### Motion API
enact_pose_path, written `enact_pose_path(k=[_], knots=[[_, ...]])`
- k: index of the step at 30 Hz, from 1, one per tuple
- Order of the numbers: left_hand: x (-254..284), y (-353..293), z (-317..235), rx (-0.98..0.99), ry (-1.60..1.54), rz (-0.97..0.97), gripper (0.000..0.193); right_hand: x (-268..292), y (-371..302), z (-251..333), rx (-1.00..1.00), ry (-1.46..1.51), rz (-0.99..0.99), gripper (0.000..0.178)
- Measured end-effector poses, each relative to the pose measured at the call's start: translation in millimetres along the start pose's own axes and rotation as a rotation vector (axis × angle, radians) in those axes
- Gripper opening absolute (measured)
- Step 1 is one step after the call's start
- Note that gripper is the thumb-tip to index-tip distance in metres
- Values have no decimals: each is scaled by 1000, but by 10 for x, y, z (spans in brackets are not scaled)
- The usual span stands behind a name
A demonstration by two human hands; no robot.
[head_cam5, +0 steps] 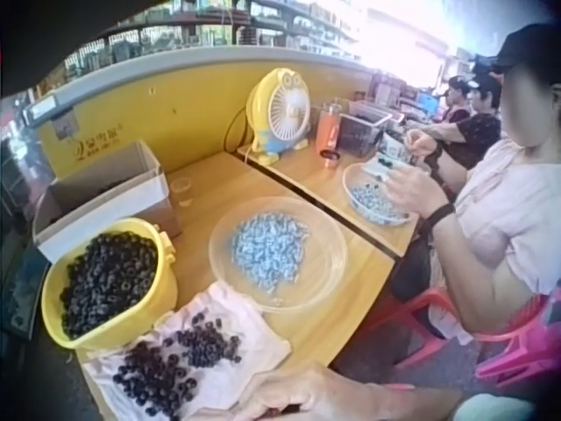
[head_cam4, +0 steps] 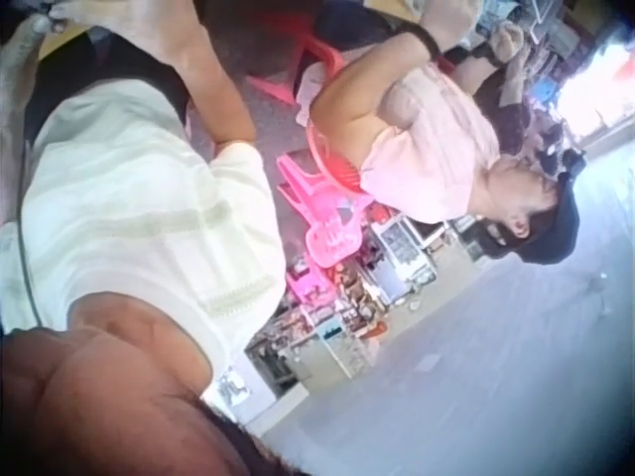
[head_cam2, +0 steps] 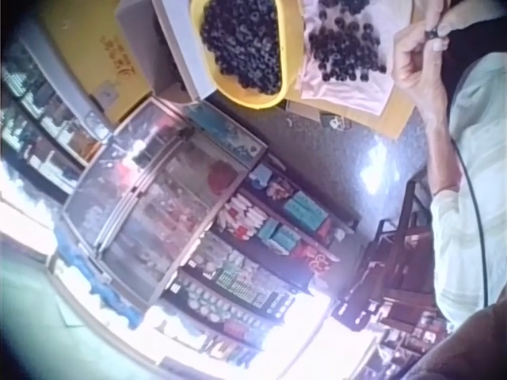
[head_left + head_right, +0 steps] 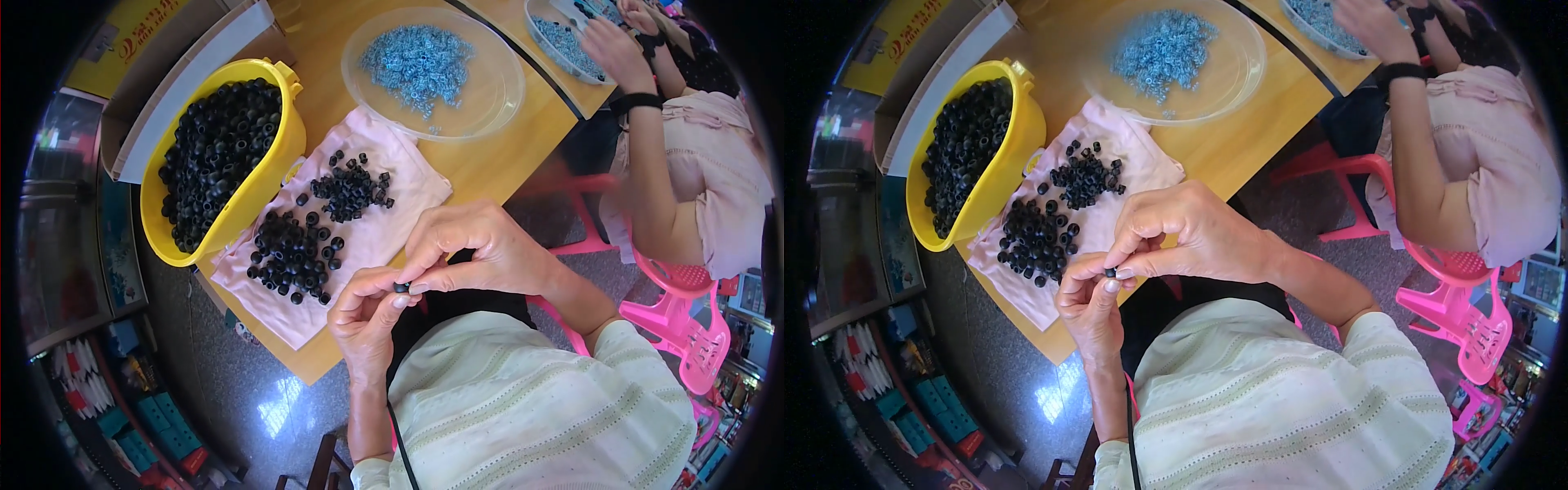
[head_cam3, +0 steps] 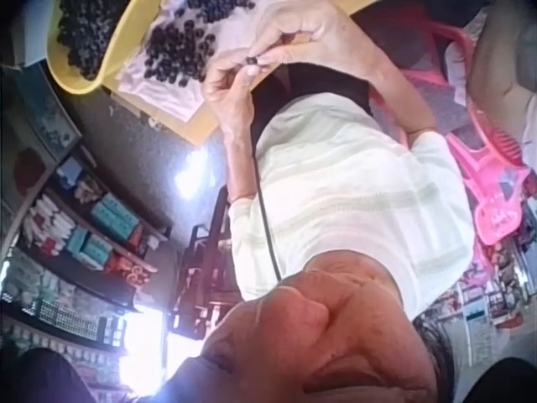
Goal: The person removes black plastic components from a yellow container onto a cloth, then repeatedly inserts small plastic pieces into the black components by hand.
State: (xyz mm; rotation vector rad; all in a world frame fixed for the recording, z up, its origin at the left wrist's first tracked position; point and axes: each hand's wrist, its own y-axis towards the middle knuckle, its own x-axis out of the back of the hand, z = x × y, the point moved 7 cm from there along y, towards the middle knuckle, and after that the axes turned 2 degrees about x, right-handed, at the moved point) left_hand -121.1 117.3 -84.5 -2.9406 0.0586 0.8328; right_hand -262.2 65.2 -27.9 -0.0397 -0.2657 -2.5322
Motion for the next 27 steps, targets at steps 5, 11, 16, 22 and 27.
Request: enact_pose_path(k=[5, 11, 16, 22, 27], knots=[[72, -7, 106, 100, -162, -26, 18, -101, -63, -6, 137, -153, -43, 27], [200, 12, 151, 148, -177, -76, 15, -229, -155, -123, 93, -314, -55, 38], [203, 27, 223, 194, -84, 19, 14, 138, -23, -340, -46, -471, -286, 11], [175, 43, 326, 244, -69, 54, 16, 203, 89, -567, -89, -675, -421, 9], [165, 69, 311, 241, -70, 69, 16, 158, 82, -522, -19, -770, -462, 14]])
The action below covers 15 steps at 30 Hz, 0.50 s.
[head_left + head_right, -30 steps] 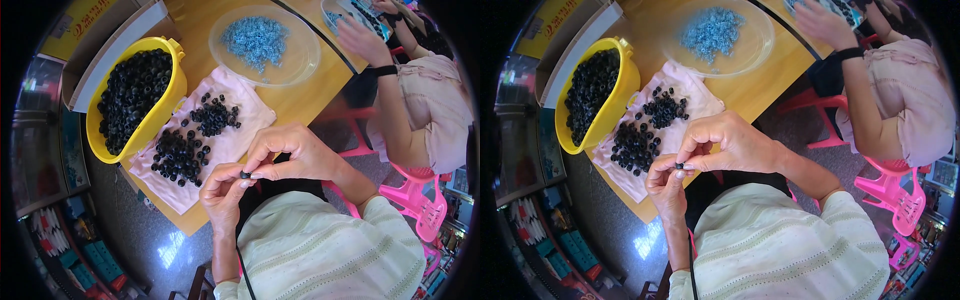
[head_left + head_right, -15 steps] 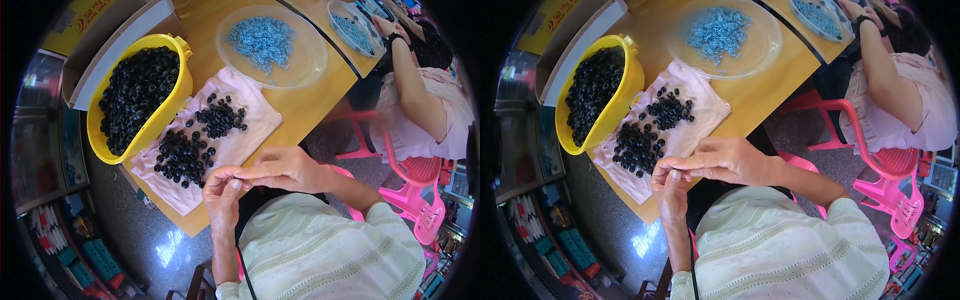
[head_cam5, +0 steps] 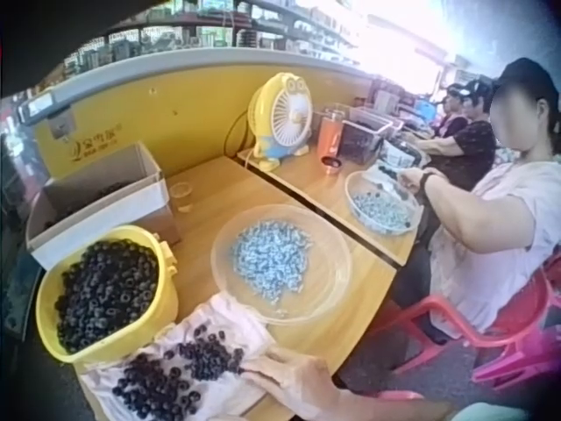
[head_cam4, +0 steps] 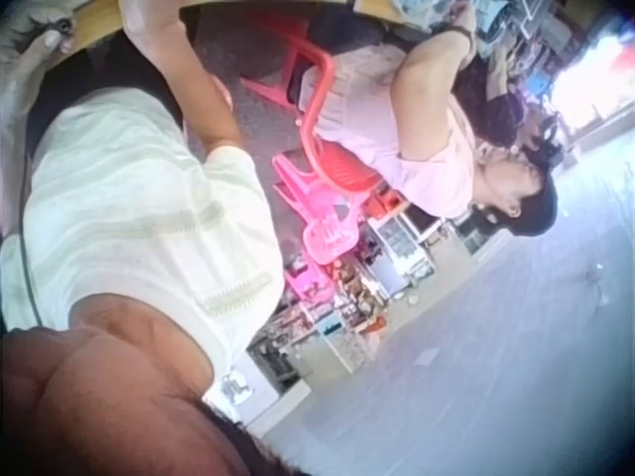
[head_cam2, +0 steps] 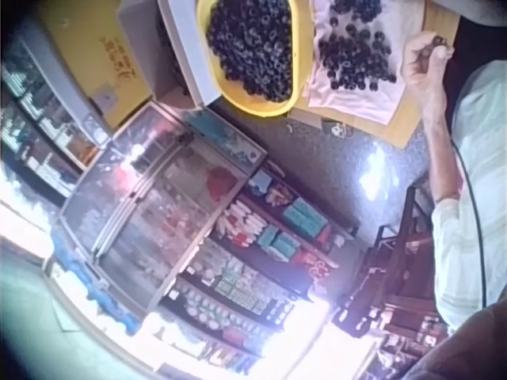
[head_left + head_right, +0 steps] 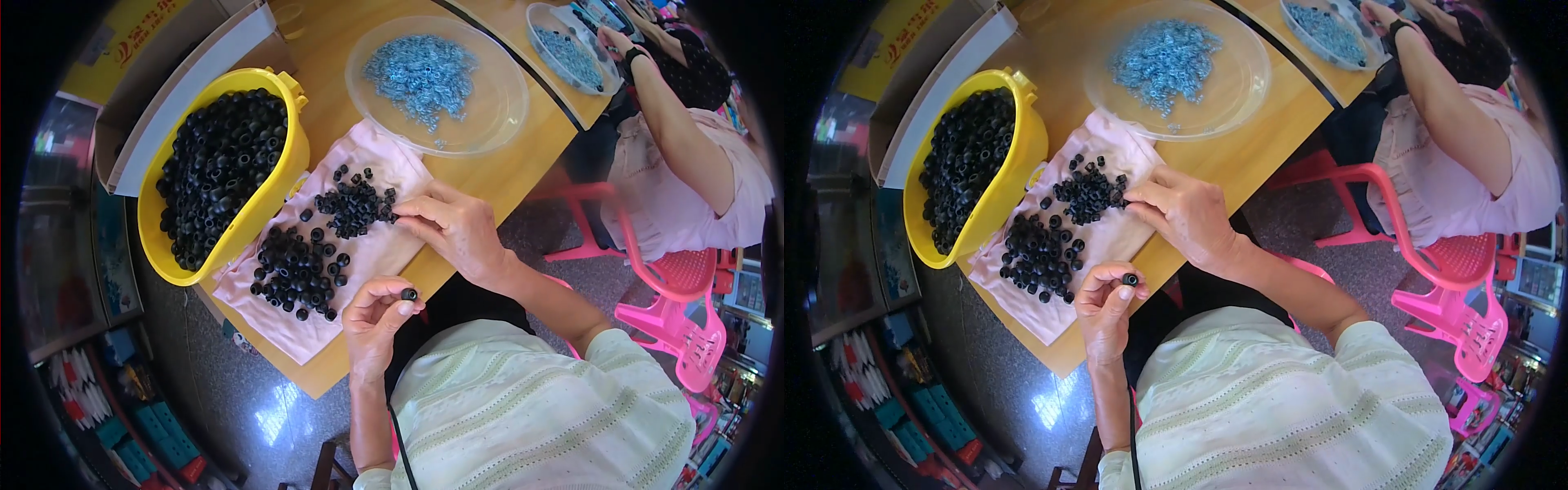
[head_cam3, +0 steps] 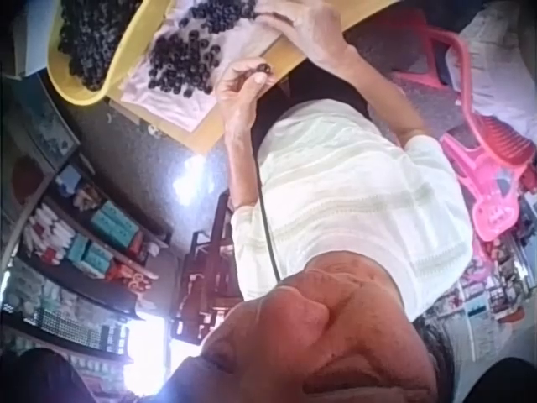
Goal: The person removes black plastic components from a yellow container onto a cloth, then repeatedly inserts small plastic pieces into the black components by hand.
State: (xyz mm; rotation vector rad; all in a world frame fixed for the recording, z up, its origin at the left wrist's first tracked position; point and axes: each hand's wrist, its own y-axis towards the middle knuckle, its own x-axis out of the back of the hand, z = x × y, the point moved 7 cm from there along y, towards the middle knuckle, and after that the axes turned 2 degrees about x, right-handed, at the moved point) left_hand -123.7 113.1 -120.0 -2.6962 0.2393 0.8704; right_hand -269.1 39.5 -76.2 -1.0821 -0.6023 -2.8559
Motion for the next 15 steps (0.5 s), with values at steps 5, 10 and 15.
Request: enact_pose_path(k=[5, 10, 15], knots=[[-9, 17, -19, -19, -21, 7, 15, -3, -19, 20, -46, 21, -33, 12], [5, 13, 8, -34, -6, 1, 16, 6, -28, 23, -46, 7, -70, 10], [-14, -14, -25, -55, 2, 8, 16, -31, -45, 2, -36, 107, -35, 10]])
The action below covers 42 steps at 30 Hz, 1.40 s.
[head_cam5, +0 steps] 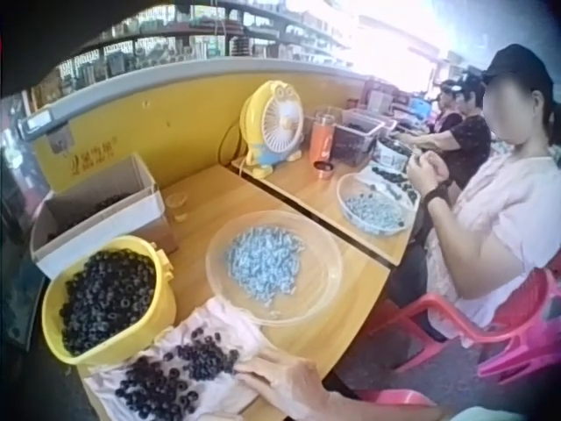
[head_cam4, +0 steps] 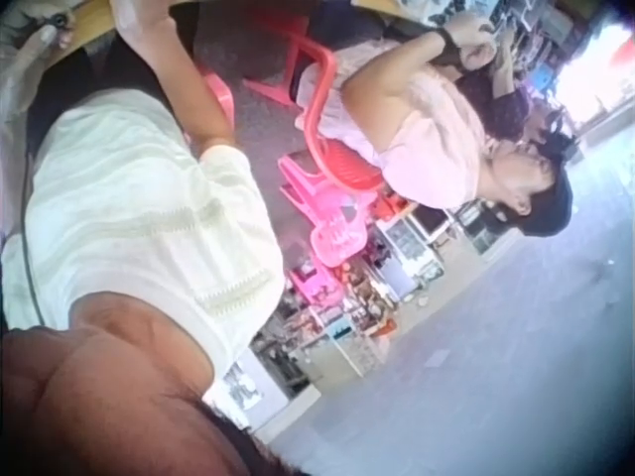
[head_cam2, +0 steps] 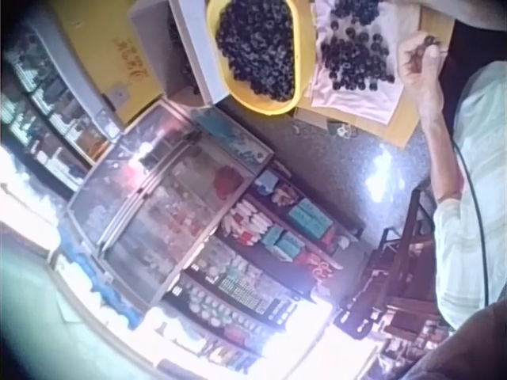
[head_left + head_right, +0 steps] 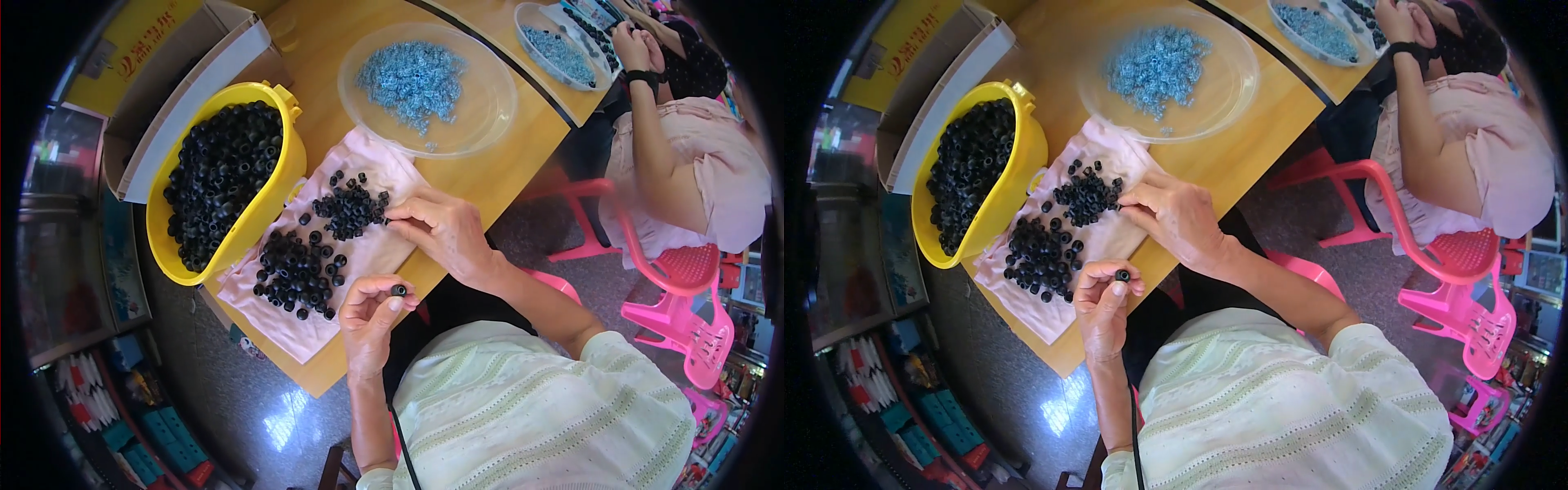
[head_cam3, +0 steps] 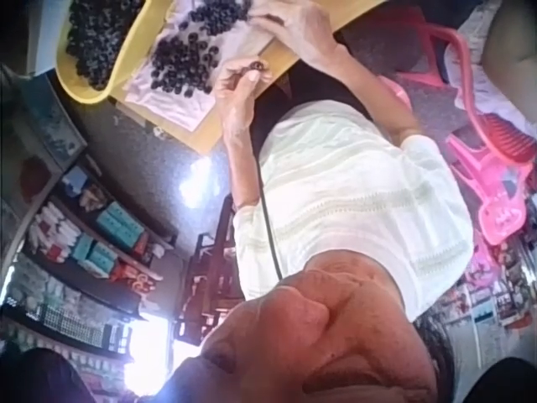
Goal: The person removes black plastic components from a yellow container onto a cloth, then repeatedly inserts small plastic pieces into the black components by hand.
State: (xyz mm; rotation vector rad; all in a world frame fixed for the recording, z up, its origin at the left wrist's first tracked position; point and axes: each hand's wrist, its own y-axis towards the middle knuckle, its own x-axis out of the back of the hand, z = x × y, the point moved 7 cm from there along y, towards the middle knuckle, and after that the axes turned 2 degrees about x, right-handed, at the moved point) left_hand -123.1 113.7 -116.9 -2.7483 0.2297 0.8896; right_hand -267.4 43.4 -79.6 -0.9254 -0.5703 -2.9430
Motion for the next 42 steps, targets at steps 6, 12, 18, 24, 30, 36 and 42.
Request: enact_pose_path(k=[6, 12, 18, 24, 30, 36, 42], knots=[[38, -34, -53, 5, -57, -133, 17, 72, -49, 8, -231, 495, 222, 9], [-121, -48, -167, -57, -146, -90, 19, 335, -49, 483, 73, 518, 256, 13], [-157, -54, -155, -65, -140, -54, 17, 370, -88, 557, 101, 481, 290, 14], [-176, -90, -121, -9, -239, -17, 16, 340, -111, 593, 160, 525, 297, 18], [-278, -105, -66, 166, -352, -75, 20, 301, -138, 620, 146, 521, 281, 29], [-263, -117, -42, 235, -310, -97, 25, 329, -128, 699, 269, 342, 151, 31], [-273, -72, -98, 185, -378, -162, 12, 318, -128, 674, 372, 344, 53, 31]])
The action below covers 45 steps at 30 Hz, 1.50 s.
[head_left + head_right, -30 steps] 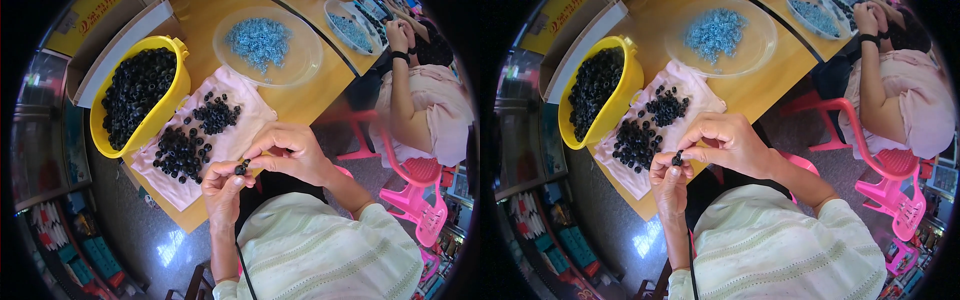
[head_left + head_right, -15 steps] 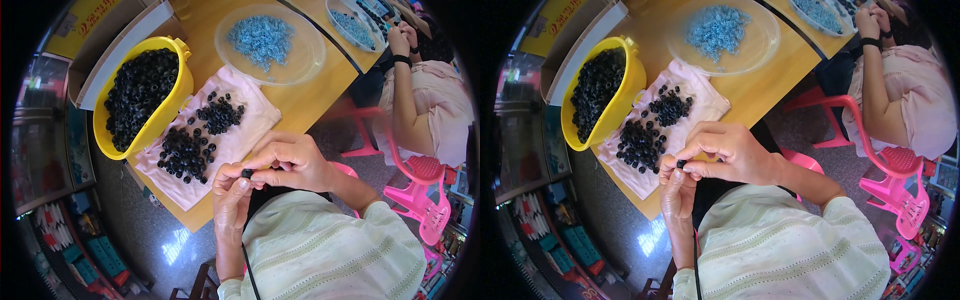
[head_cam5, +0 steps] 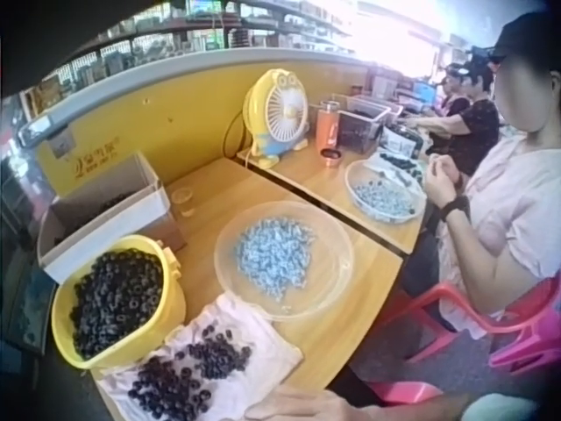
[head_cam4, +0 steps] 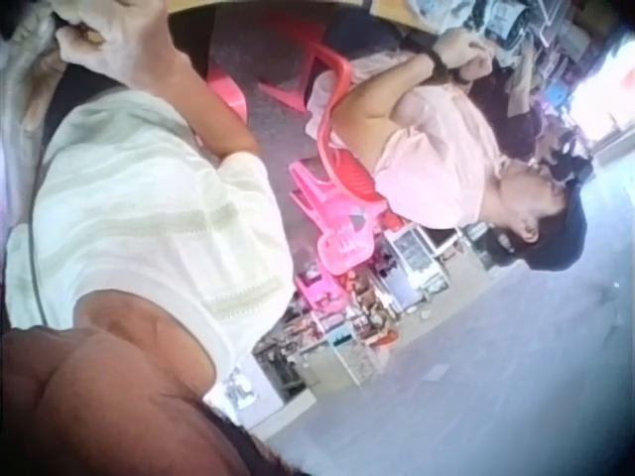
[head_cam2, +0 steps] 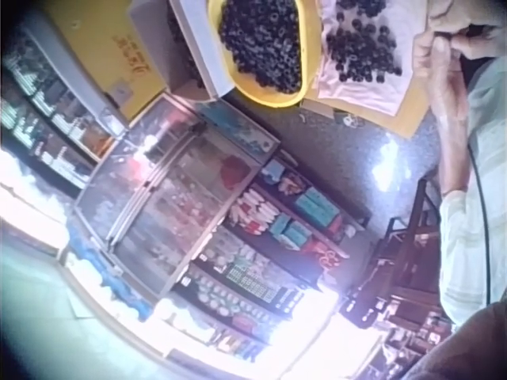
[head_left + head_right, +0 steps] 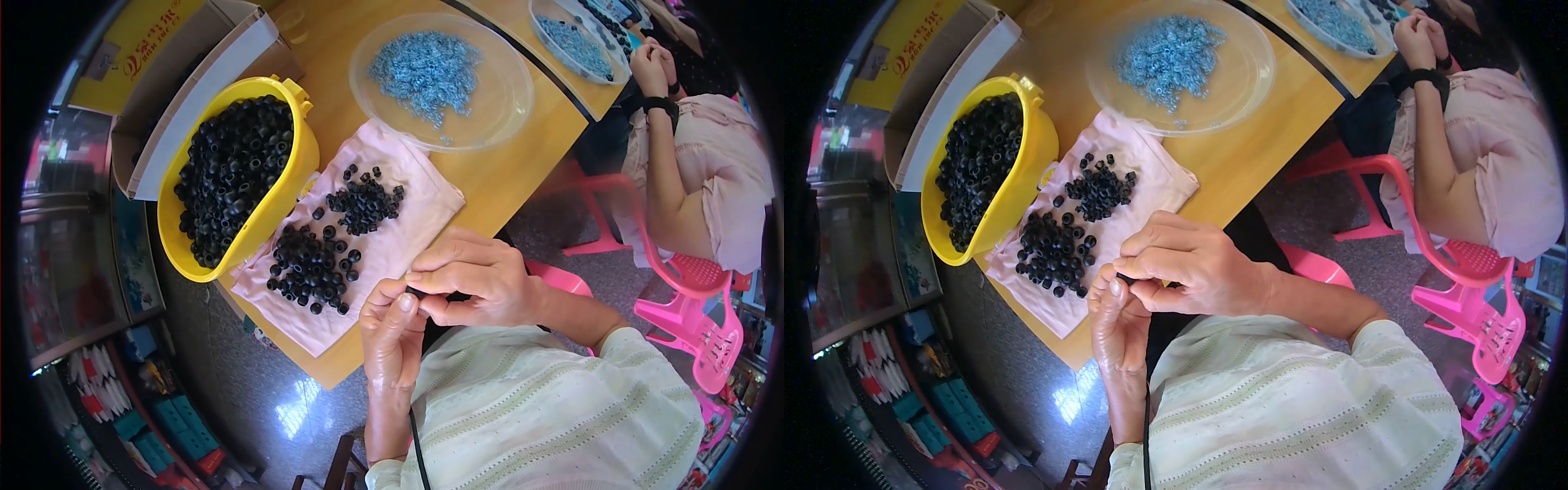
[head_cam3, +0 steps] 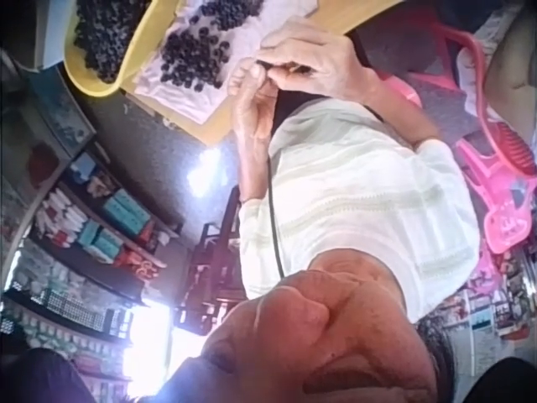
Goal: The person removes black plastic components from a yellow container onto a cloth, then repeatedly inserts small plastic pieces into the black components by hand.
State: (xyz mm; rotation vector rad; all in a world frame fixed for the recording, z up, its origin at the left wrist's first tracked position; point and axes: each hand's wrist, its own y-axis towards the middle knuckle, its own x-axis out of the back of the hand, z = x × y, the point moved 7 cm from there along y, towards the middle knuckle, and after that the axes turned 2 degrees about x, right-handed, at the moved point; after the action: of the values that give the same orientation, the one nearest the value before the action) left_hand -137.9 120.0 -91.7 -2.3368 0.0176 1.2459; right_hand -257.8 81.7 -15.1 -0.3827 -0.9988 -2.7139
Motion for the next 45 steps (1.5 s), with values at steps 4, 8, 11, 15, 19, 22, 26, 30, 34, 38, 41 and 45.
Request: enact_pose_path(k=[4, 8, 11, 15, 19, 22, 26, 30, 34, 38, 41, 45], knots=[[-9, 61, -57, -15, 26, 17, 12, -20, -24, -27, 24, -26, -22, 31], [1, 100, -221, -39, 235, -33, 13, -16, -29, -126, -30, 23, 0, 30], [-169, 107, -605, -163, 514, -19, 15, 7, 64, -173, -216, 154, 15, 29], [-631, 277, -1606, -594, 1078, -88, 15, -90, 87, -440, -338, 91, 47, 27], [-865, 808, -2734, -990, 1435, -154, 15, -229, 219, -454, -149, -195, 88, 23], [-874, 1155, -3365, -1123, 1487, -214, 24, -421, 348, -479, -72, -316, 137, 20], [-878, 1088, -3348, -1216, 1525, -323, 32, -694, 451, -561, -39, -465, 227, 17], [-941, 510, -2586, -1336, 1422, -146, 31, -793, 497, -634, 23, -533, 243, 18], [-653, 44, -1958, -1191, 1331, -160, 24, -878, 499, -655, 91, -564, 260, 19], [-164, -171, -1449, -1002, 1149, -324, 18, -829, 515, -649, 25, -521, 294, 21], [114, -241, -1083, -752, 843, -369, 13, -629, 502, -584, -174, -149, 226, 22], [254, -166, -688, -451, 549, -200, 19, -503, 343, -511, -353, 444, 189, 18]])
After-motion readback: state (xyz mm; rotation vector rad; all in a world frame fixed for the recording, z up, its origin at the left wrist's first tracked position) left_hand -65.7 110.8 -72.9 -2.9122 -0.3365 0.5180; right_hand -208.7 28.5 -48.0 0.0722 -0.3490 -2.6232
